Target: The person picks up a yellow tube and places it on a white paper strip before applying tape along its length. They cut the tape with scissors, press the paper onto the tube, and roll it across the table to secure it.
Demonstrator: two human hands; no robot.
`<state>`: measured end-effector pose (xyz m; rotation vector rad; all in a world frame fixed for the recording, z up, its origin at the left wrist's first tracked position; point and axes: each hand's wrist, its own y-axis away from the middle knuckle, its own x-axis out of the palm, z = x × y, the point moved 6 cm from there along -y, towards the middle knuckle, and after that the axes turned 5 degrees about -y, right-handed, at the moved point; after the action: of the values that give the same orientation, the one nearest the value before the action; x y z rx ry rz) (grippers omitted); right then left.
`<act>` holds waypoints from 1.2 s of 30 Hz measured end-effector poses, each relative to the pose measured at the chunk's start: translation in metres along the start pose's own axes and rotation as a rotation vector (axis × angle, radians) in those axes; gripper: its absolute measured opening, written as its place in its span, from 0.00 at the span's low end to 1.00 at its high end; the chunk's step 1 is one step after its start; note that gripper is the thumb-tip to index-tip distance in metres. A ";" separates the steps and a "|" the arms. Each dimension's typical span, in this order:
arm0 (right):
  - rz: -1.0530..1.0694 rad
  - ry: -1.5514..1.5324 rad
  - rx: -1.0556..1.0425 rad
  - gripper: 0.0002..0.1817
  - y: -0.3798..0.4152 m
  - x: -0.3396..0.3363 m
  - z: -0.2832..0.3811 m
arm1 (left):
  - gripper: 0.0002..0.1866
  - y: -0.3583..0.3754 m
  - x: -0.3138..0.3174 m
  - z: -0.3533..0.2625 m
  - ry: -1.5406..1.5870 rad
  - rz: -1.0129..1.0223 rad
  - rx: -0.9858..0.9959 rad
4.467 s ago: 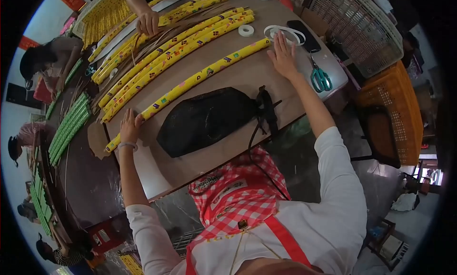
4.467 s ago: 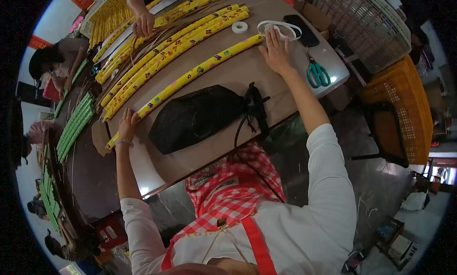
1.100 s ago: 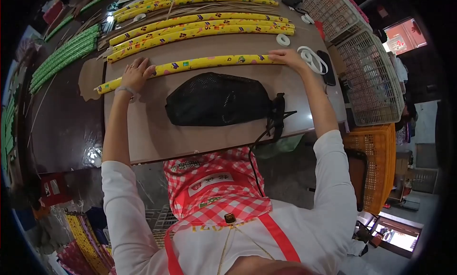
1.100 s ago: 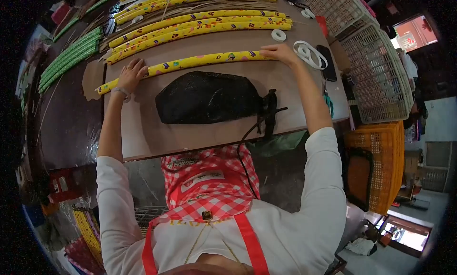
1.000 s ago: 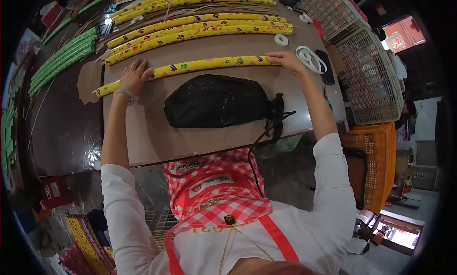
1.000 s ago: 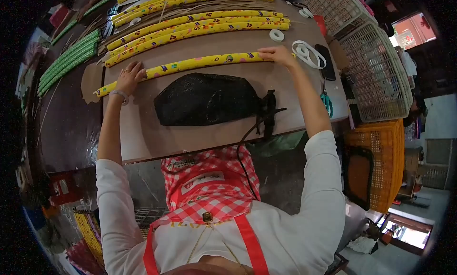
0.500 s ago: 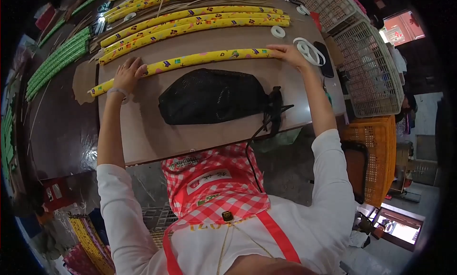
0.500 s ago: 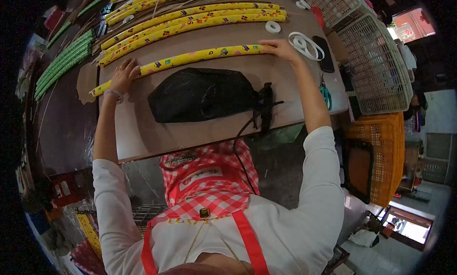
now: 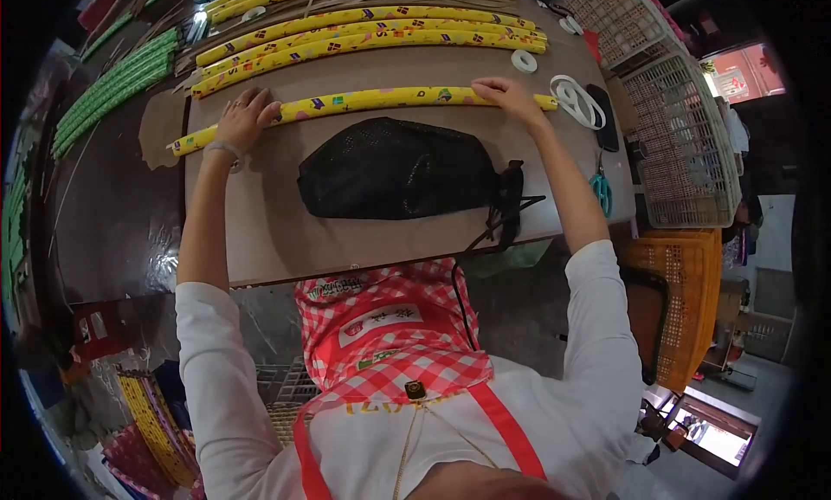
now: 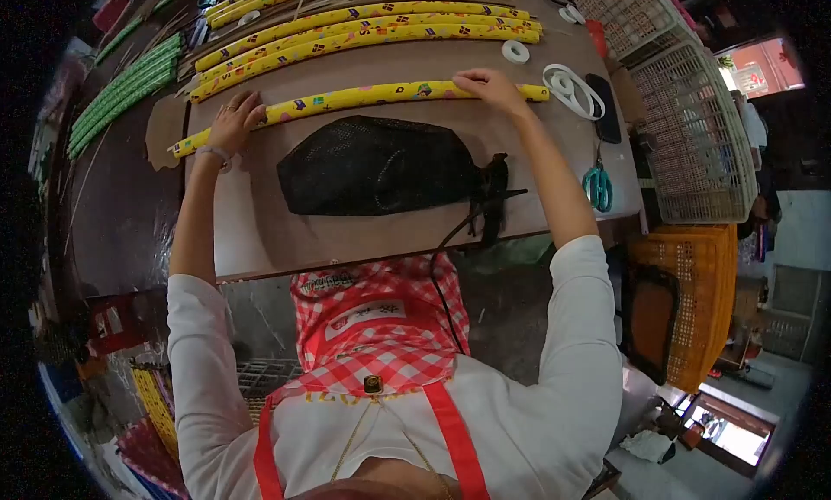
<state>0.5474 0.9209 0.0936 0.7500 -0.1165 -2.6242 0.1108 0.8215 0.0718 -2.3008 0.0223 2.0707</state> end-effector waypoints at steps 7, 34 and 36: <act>0.081 -0.025 -0.007 0.20 -0.001 0.004 -0.003 | 0.34 0.004 -0.003 -0.002 0.039 -0.006 -0.001; 0.082 0.077 0.049 0.21 0.013 0.004 0.014 | 0.35 0.001 0.002 0.000 -0.024 0.059 -0.040; 0.011 0.073 0.070 0.21 -0.004 0.004 -0.009 | 0.35 0.001 0.003 0.000 -0.034 0.060 -0.044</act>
<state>0.5472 0.9231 0.0832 0.8657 -0.1916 -2.5904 0.1107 0.8201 0.0686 -2.3174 0.0450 2.1593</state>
